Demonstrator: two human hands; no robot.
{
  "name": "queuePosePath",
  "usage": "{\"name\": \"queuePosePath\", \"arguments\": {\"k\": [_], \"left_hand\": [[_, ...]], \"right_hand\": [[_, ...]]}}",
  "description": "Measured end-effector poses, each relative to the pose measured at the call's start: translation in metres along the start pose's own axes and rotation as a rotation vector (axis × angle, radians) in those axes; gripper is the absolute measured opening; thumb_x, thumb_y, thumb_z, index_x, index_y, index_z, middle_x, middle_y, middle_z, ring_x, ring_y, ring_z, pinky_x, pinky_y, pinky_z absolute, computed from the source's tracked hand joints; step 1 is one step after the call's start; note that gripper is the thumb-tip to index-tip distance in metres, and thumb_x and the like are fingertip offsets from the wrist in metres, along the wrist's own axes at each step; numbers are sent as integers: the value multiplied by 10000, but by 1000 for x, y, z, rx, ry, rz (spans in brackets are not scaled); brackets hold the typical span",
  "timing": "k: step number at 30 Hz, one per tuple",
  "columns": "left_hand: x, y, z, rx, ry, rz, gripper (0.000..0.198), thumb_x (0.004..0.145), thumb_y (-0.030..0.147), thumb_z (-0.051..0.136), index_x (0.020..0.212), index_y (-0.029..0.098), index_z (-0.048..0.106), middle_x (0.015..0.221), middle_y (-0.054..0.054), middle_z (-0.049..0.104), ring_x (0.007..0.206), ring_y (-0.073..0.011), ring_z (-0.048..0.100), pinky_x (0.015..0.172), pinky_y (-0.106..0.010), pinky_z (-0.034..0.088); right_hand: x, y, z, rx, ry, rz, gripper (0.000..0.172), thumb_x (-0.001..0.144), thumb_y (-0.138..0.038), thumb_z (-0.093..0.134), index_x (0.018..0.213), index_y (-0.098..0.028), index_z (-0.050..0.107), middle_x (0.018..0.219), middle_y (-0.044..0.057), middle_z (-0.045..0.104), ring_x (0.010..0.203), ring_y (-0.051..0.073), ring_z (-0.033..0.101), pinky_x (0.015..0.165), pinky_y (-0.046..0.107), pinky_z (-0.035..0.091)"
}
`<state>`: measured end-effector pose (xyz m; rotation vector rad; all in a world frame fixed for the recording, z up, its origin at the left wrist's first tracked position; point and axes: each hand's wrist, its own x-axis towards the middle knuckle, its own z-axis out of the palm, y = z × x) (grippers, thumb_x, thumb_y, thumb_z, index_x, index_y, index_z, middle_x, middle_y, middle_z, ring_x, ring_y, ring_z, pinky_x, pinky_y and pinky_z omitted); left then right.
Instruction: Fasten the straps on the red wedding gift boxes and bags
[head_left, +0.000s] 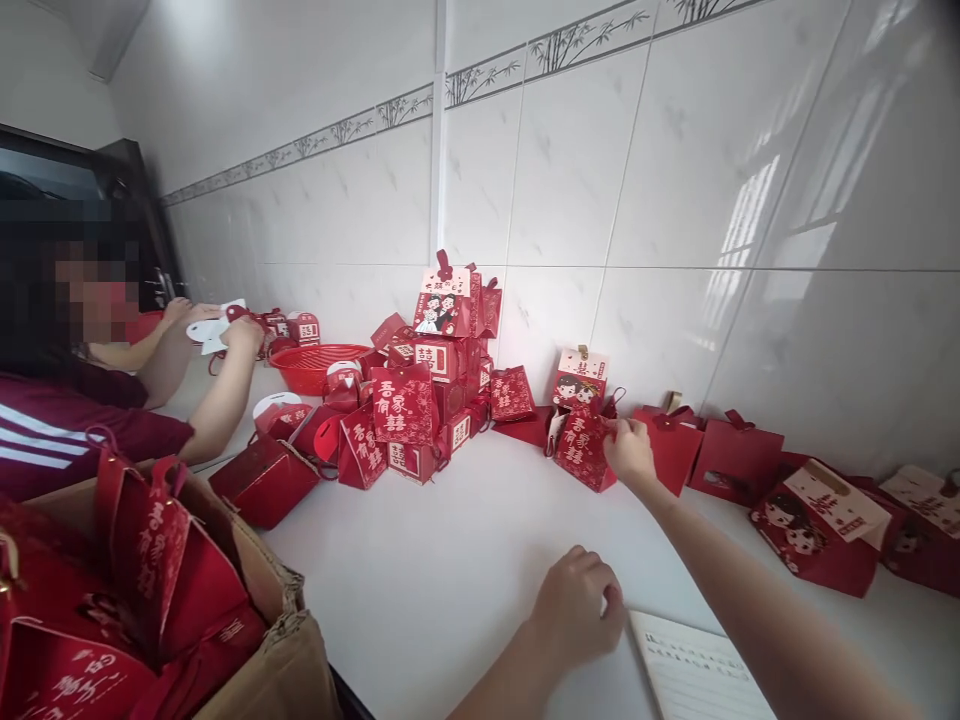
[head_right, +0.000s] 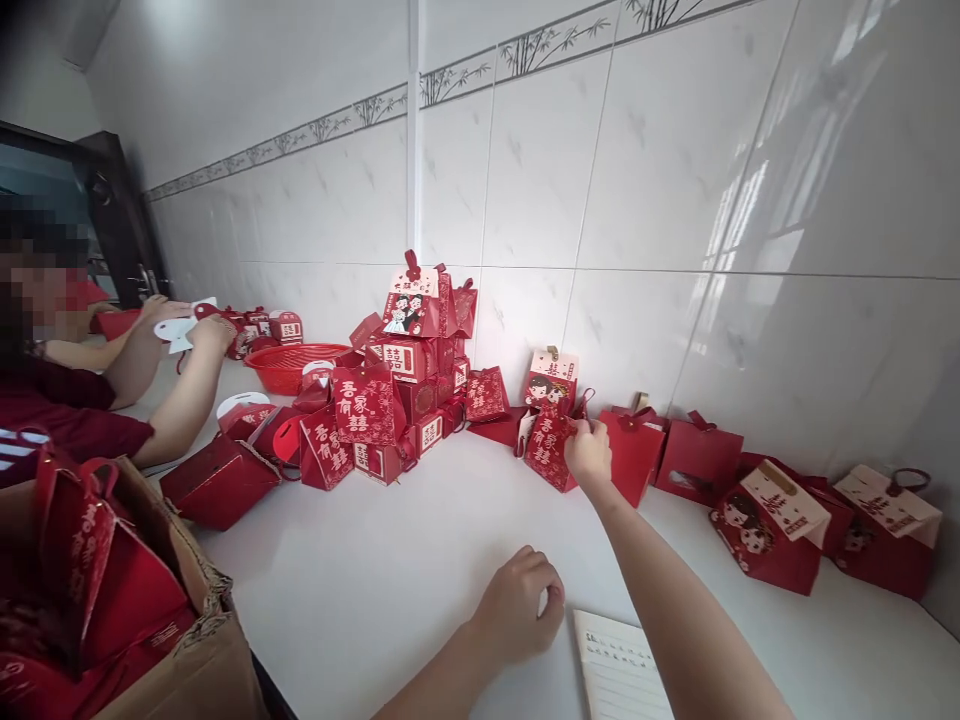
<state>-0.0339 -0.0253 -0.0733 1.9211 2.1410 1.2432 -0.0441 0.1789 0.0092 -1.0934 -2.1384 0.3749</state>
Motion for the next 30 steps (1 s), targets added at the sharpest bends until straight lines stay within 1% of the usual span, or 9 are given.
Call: {"name": "queuePosePath", "arguments": {"k": [5,9,13,16,20,22,24,27,30], "left_hand": [[2,-2,8,-24,-4,-16,126,665,93,542,612,195,488,698,-89,656,694,-221,575,668,-331,521],[2,-5,8,-109,39,-57,147,649,82,536,583,200,479,668,-68,636,690,-211,560,649,-318,502],[3,-7,3,-248,144,-137,158,662,78,502,559,198,507,636,-38,609,696,-191,550,622,-289,465],[4,-7,-5,-379,294,-233,177,691,98,459,561,197,527,612,-18,589,652,-167,547,617,-275,447],[-2,-9,-25,-547,608,-377,176,758,162,384,639,198,509,653,-10,575,636,-153,543,626,-270,436],[-11,-13,-38,-612,768,-434,170,808,234,373,691,201,492,661,-2,543,651,-151,534,627,-265,427],[-24,-18,-53,-677,881,-485,168,831,283,375,715,203,467,622,24,481,576,-129,491,568,-246,403],[-45,-24,-77,-764,897,-520,219,846,374,479,737,184,481,572,61,434,472,-93,422,488,-227,362],[-65,-19,-100,-807,794,-486,264,758,420,551,678,172,511,542,53,465,455,-93,444,470,-231,367]], "right_hand": [[1,-12,-2,-5,-23,75,411,889,-209,449,1266,-45,444,1201,250,504,1138,394,505,857,500,433],[-6,-17,-9,-30,-81,62,332,891,-210,422,1157,-67,560,1148,237,546,1045,376,571,791,471,461],[-18,-26,-27,-26,-112,-21,300,891,-217,429,1069,-90,634,1116,214,576,977,347,605,752,418,467],[-32,-35,-46,16,-121,-110,270,866,-199,457,1021,-112,660,1090,183,605,972,318,612,763,382,466],[-62,-47,-74,117,-155,-222,200,819,-211,504,897,-146,677,982,129,646,916,279,628,777,356,474],[-81,-52,-89,182,-189,-272,175,807,-232,515,853,-159,668,926,104,655,869,257,636,785,355,479],[-103,-56,-104,253,-239,-326,149,796,-255,532,826,-175,655,885,80,660,832,236,638,773,345,490],[-136,-59,-121,365,-342,-410,129,788,-283,552,810,-192,641,872,58,661,831,215,636,735,323,508],[-168,-57,-129,459,-452,-459,126,780,-290,567,799,-193,645,870,52,658,825,203,635,709,316,514]]}}
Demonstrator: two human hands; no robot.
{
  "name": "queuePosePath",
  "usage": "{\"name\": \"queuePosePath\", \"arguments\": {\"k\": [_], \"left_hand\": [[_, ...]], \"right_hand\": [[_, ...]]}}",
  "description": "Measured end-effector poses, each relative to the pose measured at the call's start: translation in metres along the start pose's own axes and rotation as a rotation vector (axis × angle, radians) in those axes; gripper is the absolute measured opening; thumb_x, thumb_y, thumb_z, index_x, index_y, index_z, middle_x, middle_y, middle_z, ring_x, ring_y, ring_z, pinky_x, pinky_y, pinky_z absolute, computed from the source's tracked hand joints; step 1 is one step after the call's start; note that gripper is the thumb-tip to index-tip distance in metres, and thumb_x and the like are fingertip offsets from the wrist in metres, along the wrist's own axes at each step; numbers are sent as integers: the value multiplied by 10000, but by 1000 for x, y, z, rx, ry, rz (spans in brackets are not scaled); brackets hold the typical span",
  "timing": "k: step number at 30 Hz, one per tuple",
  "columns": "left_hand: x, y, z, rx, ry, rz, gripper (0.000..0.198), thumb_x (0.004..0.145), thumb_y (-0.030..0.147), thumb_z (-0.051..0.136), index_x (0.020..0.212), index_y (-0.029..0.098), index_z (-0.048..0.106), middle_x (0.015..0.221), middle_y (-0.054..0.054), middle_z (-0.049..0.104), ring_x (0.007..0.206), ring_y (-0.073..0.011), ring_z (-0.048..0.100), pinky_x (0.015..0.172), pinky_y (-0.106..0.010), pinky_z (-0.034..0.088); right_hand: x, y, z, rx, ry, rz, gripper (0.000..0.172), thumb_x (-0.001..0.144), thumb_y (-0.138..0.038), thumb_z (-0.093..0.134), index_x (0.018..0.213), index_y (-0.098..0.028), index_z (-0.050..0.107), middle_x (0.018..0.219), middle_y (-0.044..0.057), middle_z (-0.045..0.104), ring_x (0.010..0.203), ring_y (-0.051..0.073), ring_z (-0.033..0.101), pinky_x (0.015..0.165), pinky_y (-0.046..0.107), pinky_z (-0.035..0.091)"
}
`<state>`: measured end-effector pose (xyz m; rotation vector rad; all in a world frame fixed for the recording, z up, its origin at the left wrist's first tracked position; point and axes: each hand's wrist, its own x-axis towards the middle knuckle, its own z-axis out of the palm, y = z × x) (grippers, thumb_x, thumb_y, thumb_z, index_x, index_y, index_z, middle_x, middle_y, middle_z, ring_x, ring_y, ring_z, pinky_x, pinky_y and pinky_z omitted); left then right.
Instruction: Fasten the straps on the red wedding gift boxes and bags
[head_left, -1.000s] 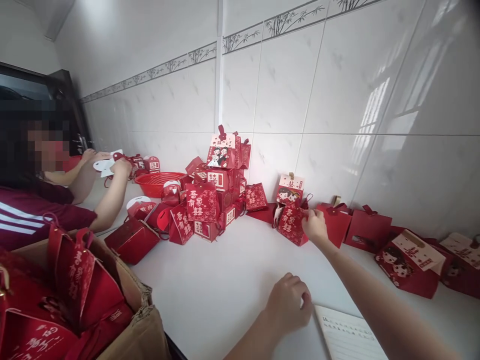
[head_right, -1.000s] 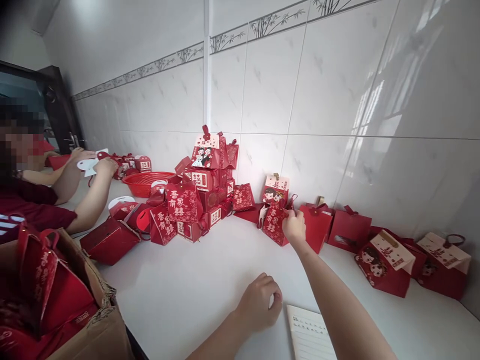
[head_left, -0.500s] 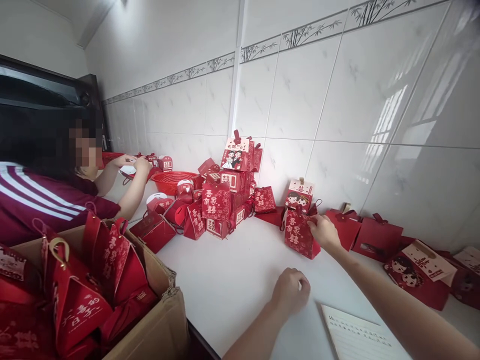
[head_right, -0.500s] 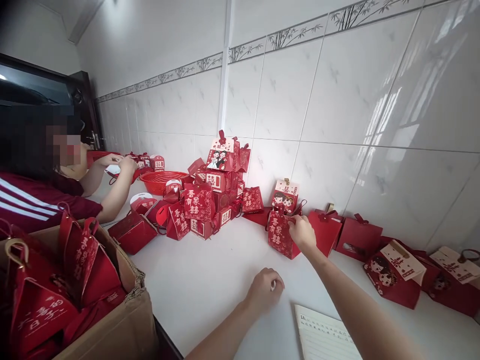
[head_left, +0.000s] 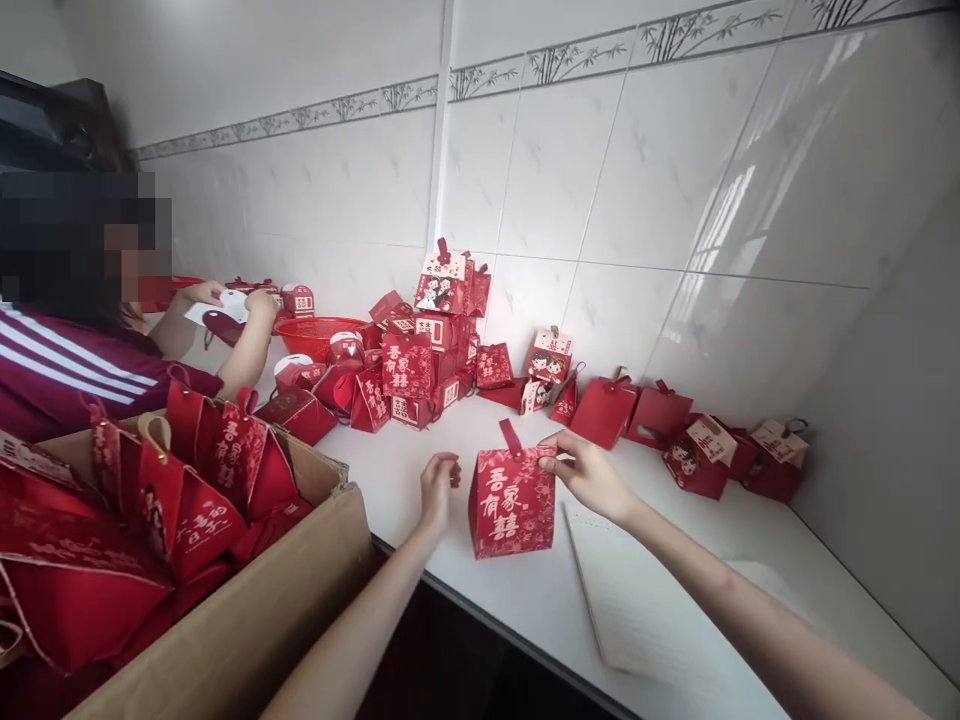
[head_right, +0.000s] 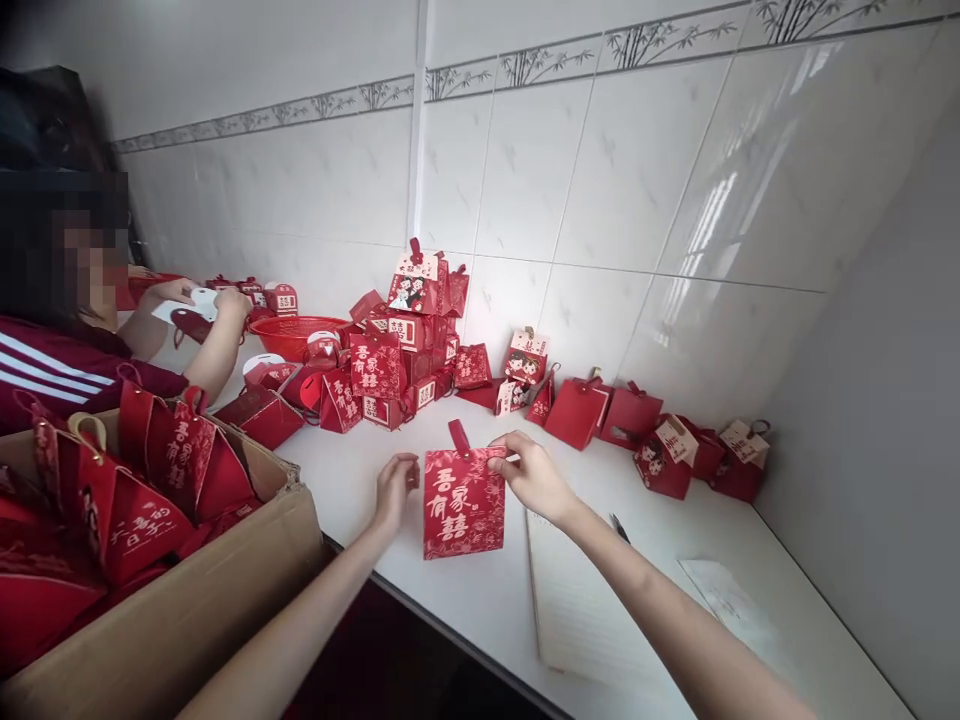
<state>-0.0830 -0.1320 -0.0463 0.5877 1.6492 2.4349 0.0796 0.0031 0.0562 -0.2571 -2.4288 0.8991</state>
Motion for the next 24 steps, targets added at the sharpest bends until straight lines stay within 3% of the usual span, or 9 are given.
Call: {"name": "queuePosePath", "arguments": {"k": [5,10,12,15,18,21,24], "left_hand": [[-26,46,-14,17,-272,63,344,734,481,441,728,173,595,727,-43,631,717,-177,613,668,-305,479],[-51,78,-4,156,-520,88,293,687,342,649,925,173,637,969,-73,693,945,-230,636,860,-346,466],[-56,80,1,227,-535,103,338,700,286,661,1011,196,564,1043,-73,683,964,-225,639,883,-365,465],[-60,75,4,360,-492,186,344,756,275,620,1060,221,467,1057,-78,677,991,-223,639,914,-406,463],[-71,69,5,412,-421,289,323,800,256,574,1089,225,434,1017,-76,685,974,-214,656,885,-399,495],[-93,66,6,412,-374,379,382,825,204,536,1172,221,377,1037,-90,689,946,-202,678,821,-364,541],[-117,65,7,355,-441,475,478,852,155,493,1278,217,287,1201,-147,635,1048,-214,658,829,-358,559]], "right_hand": [[-43,-3,20,119,-25,25,158,803,-312,550,820,-185,642,880,60,643,824,200,632,731,344,521],[-67,-12,31,116,144,30,263,839,-346,528,1038,-184,585,1087,101,584,1048,232,571,913,419,469],[-72,-23,33,37,274,-33,260,854,-321,526,1070,-183,572,1080,105,563,1065,241,548,929,433,450],[-78,-41,38,-102,419,-143,154,900,-258,462,936,-183,592,929,89,555,929,236,554,848,422,472],[-86,-54,48,-161,389,-155,168,920,-259,444,865,-181,582,864,87,559,845,237,551,794,419,485],[-92,-60,57,-111,320,-40,182,896,-332,508,964,-174,566,945,106,571,898,253,576,810,430,501],[-94,-62,58,11,260,106,289,842,-405,569,1009,-173,524,983,108,571,870,251,609,767,431,526]]}}
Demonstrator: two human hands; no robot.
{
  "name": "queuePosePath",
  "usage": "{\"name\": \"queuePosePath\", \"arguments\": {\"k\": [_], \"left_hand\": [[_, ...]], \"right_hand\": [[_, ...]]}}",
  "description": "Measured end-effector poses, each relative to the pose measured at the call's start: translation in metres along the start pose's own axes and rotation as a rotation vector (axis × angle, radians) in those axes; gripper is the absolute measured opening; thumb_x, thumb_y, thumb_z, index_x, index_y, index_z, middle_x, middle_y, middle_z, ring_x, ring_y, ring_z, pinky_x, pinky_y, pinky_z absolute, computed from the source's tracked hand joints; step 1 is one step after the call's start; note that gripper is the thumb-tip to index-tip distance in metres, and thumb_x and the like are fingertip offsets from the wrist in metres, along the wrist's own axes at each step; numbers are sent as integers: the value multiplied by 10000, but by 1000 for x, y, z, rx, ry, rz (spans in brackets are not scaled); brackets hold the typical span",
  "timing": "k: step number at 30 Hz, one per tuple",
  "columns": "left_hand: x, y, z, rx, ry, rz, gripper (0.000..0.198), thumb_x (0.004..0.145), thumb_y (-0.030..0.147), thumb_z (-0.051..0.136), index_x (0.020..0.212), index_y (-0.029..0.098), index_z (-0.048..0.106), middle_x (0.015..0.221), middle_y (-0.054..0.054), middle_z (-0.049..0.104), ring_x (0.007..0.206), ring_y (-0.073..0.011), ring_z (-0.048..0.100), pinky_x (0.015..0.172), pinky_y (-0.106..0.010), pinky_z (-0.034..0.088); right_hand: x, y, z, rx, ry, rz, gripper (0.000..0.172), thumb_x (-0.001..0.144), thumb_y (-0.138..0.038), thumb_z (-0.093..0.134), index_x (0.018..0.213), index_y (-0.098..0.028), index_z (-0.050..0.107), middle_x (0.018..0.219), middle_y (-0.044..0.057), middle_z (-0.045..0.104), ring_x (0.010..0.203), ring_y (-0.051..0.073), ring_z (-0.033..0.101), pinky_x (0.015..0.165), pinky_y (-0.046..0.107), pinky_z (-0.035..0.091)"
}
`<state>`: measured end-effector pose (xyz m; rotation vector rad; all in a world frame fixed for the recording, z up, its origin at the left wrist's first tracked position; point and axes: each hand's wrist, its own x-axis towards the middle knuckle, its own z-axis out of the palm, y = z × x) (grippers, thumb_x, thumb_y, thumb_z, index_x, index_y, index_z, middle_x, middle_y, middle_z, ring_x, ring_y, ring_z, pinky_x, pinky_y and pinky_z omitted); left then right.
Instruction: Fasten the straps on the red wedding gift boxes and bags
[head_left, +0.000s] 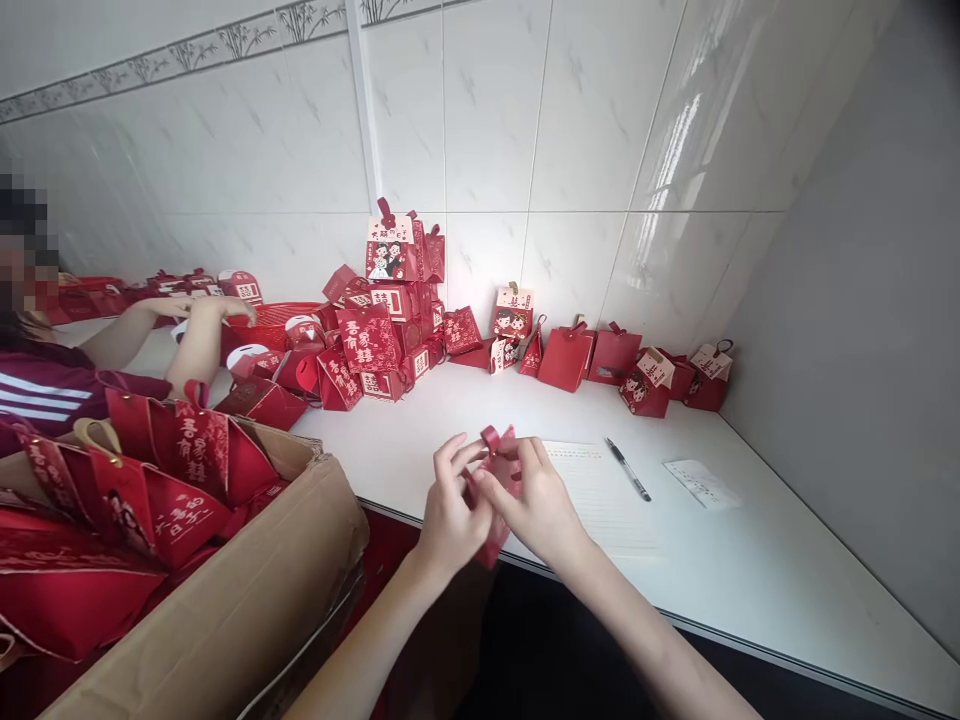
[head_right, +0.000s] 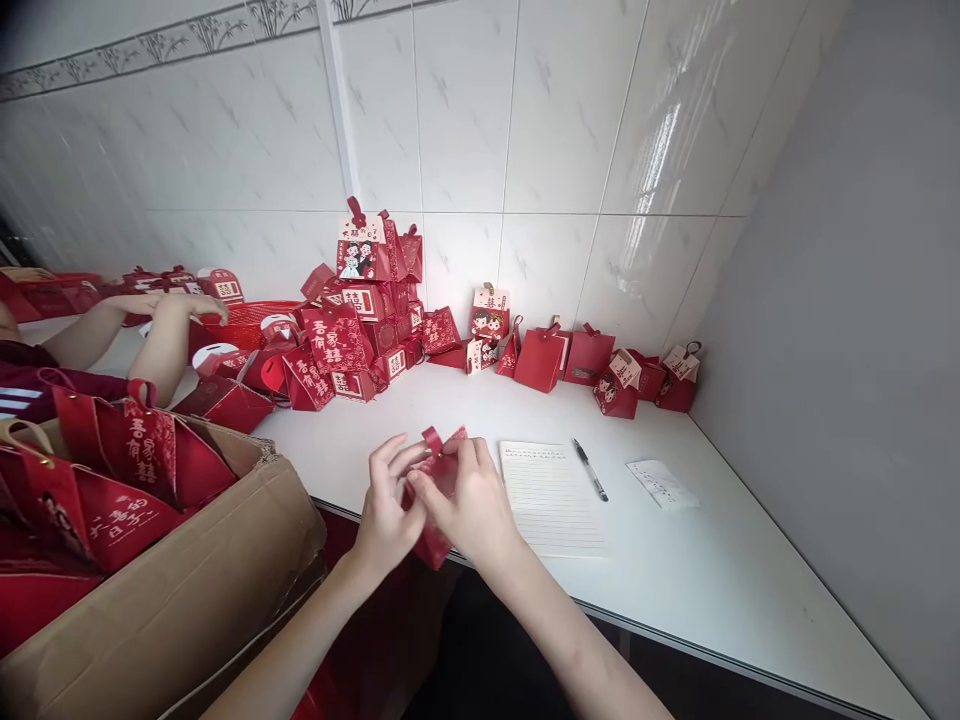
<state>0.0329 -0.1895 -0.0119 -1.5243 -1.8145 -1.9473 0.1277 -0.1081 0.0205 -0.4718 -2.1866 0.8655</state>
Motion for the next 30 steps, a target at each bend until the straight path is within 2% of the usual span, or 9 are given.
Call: {"name": "queuePosePath", "arguments": {"k": [4,7,10,14,16,20,24,26,30], "left_hand": [[-14,9,4,-72,-174,116,551,866,149,482,1368,206,263,1405,-194,470,1230,-259,547,960,-411,511],[-12,6,0,-117,-229,78,497,894,192,452,1376,202,329,1389,-177,491,1225,-264,548,934,-386,523],[1,2,-7,-35,-157,49,433,888,175,448,1318,217,420,1329,-143,540,1192,-252,562,874,-365,536],[30,0,-15,245,-73,144,271,824,154,521,1085,205,574,1236,-117,586,1200,-266,531,996,-448,434],[44,1,-19,299,-131,106,200,816,194,561,1013,214,586,1133,-90,658,1148,-273,566,1012,-482,398],[59,0,-26,179,-245,-70,109,813,258,587,838,227,486,876,-46,731,932,-245,667,858,-414,491],[61,-2,-33,54,-404,-47,171,783,180,567,745,231,408,996,-77,721,948,-222,672,825,-359,509],[60,-3,-33,38,-420,-61,180,784,199,580,726,231,412,1052,-85,714,993,-230,661,853,-364,501],[58,-7,-26,-50,-336,-157,209,830,311,576,711,233,424,992,-61,734,971,-216,675,821,-332,517]], "right_hand": [[4,1,-7,141,-57,152,261,803,-400,588,932,-187,508,952,92,587,833,232,638,717,389,553],[8,3,-15,200,-61,115,166,823,-282,522,951,-194,581,1007,88,594,930,216,638,777,349,553],[13,6,-24,152,-112,17,263,832,-201,461,1044,-205,617,968,65,622,880,192,648,813,346,531],[21,12,-29,170,-202,25,371,840,-194,428,1195,-196,536,776,13,635,699,171,633,703,328,514],[25,17,-27,205,-192,43,311,842,-231,442,1133,-193,546,761,12,635,686,172,622,678,321,498],[31,27,-17,289,-139,62,206,843,-351,491,963,-201,562,801,33,647,741,188,622,666,312,481],[32,31,-8,372,-124,71,230,849,-418,483,870,-199,547,774,31,618,725,186,596,636,296,463],[30,30,-4,377,-123,69,239,867,-431,456,834,-205,525,722,10,579,679,177,568,616,289,449],[26,28,4,346,-81,37,216,904,-401,406,801,-221,468,704,-8,519,678,173,542,622,287,432]]}}
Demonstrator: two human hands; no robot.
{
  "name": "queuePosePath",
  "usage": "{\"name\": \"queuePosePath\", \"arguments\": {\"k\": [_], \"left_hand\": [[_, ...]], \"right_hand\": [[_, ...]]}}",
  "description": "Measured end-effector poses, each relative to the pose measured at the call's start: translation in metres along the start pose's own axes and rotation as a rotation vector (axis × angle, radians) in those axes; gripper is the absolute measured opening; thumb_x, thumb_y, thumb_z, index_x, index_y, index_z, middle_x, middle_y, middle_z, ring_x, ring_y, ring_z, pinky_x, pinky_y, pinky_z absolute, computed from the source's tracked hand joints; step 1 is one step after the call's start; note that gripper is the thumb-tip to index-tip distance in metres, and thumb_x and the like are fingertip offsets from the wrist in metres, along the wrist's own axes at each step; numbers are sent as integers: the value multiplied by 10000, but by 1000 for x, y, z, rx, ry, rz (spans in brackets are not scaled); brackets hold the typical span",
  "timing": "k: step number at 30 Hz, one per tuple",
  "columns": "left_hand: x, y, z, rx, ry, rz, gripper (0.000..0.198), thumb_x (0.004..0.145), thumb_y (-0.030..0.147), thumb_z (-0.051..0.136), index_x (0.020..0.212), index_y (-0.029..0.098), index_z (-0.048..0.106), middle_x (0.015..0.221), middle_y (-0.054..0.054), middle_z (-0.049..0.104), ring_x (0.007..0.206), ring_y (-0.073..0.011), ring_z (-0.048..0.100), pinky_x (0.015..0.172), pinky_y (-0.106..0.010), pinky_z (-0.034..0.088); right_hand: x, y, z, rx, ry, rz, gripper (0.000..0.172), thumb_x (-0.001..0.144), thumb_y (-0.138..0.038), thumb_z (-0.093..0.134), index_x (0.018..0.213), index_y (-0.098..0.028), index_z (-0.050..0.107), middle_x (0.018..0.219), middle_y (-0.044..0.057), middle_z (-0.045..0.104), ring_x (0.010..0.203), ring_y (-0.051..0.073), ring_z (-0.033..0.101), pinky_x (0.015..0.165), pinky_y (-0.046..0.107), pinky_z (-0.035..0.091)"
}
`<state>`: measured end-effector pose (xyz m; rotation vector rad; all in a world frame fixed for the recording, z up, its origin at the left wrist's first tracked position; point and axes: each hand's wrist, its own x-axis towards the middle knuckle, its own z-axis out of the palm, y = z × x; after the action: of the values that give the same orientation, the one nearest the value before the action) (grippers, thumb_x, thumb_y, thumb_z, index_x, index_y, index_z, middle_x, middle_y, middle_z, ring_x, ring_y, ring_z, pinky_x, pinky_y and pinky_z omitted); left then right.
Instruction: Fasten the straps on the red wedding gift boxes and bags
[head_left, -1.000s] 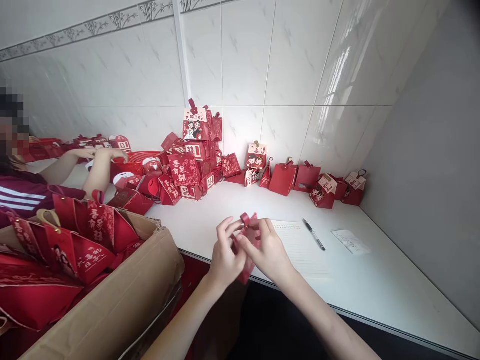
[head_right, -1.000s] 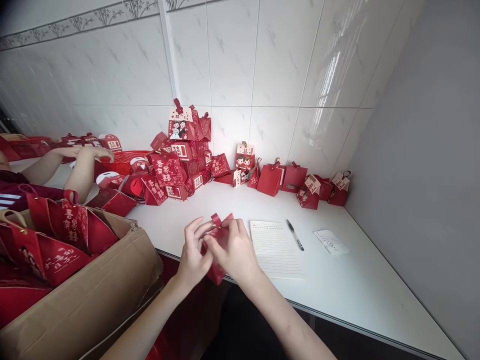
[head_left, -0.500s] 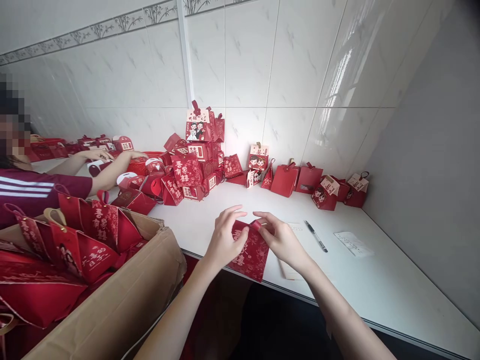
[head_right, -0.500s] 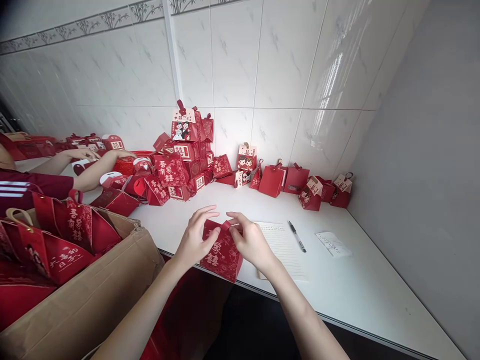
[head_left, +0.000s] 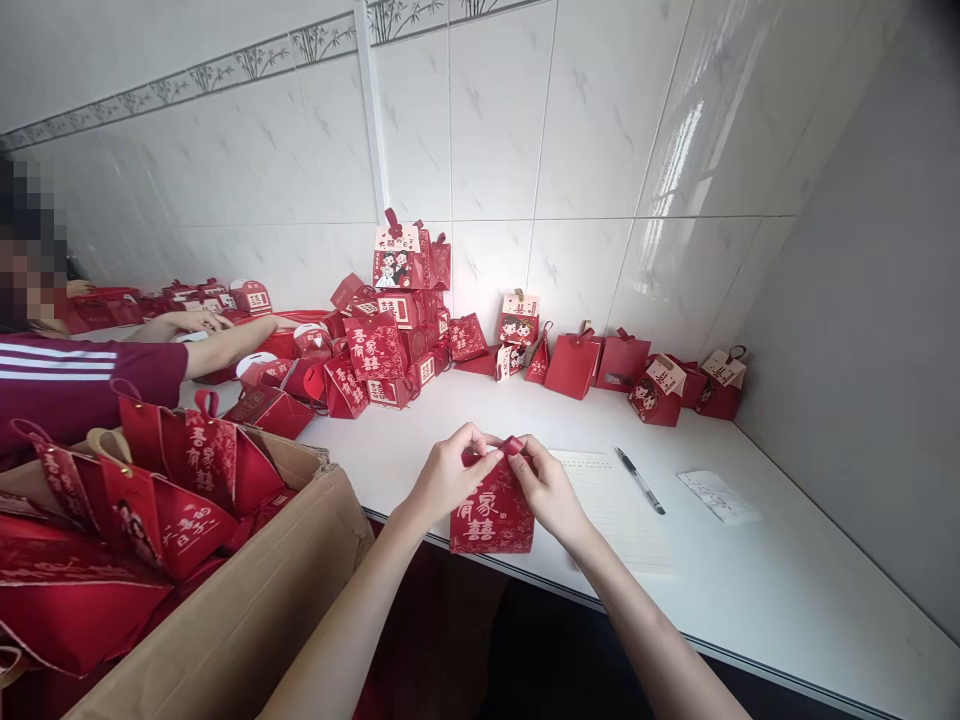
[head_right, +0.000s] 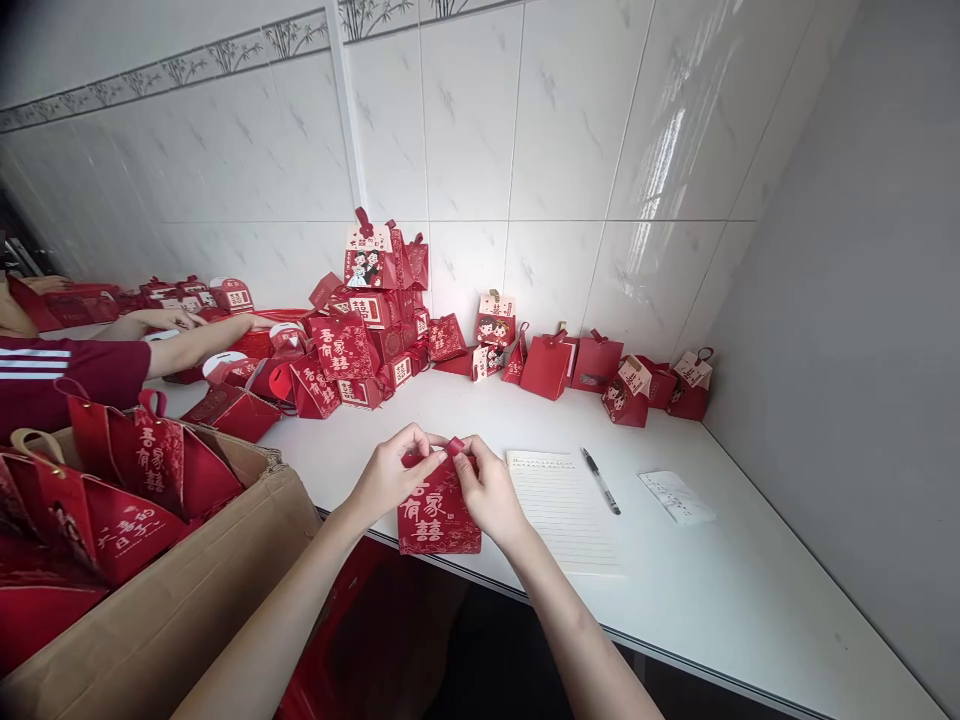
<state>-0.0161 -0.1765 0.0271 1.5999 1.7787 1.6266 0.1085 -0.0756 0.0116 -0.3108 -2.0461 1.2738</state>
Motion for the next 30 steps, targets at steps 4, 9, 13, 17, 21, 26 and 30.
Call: {"name": "queuePosePath", "arguments": {"k": [4,9,13,17,21,26,30], "left_hand": [[-2,-4,10,43,144,16,113,825,301,591,773,222,531,835,-16,709,795,-179,675,727,-284,513],[-6,-9,17,88,273,54,73,827,292,587,831,224,561,755,20,652,679,-139,633,671,-250,496],[-6,-15,11,62,375,38,139,805,310,614,797,224,506,776,11,643,767,-157,655,712,-262,516],[-10,-18,-5,127,483,7,160,796,332,619,775,224,502,760,13,621,754,-160,652,689,-258,514],[-15,-21,-19,202,564,10,145,789,320,617,868,234,531,815,11,656,731,-163,675,677,-261,506],[-17,-26,-21,298,615,70,131,800,305,611,767,233,507,801,1,698,659,-153,677,624,-249,499],[-18,-25,-20,355,598,102,59,834,277,573,853,234,609,841,-12,723,645,-148,671,635,-252,512]], "right_hand": [[-3,6,6,-17,93,-46,128,889,-351,430,854,-229,432,785,6,543,706,173,551,651,296,440],[-2,9,8,-59,111,-59,84,838,-300,470,859,-224,441,789,0,545,607,148,489,607,290,416],[6,5,18,-25,77,-66,69,820,-289,460,811,-221,456,762,3,544,637,159,500,623,295,414],[21,2,38,7,29,-59,70,789,-292,465,775,-224,451,732,-7,540,645,160,508,624,290,413],[38,0,48,50,-77,-13,83,740,-271,480,697,-221,429,647,-31,507,588,143,481,568,265,383],[57,-3,35,93,-323,6,79,718,-245,515,672,-203,467,579,-55,483,517,111,424,502,231,317],[61,-7,24,102,-420,-20,87,741,-248,542,687,-186,513,599,-44,514,552,113,438,531,235,319]]}}
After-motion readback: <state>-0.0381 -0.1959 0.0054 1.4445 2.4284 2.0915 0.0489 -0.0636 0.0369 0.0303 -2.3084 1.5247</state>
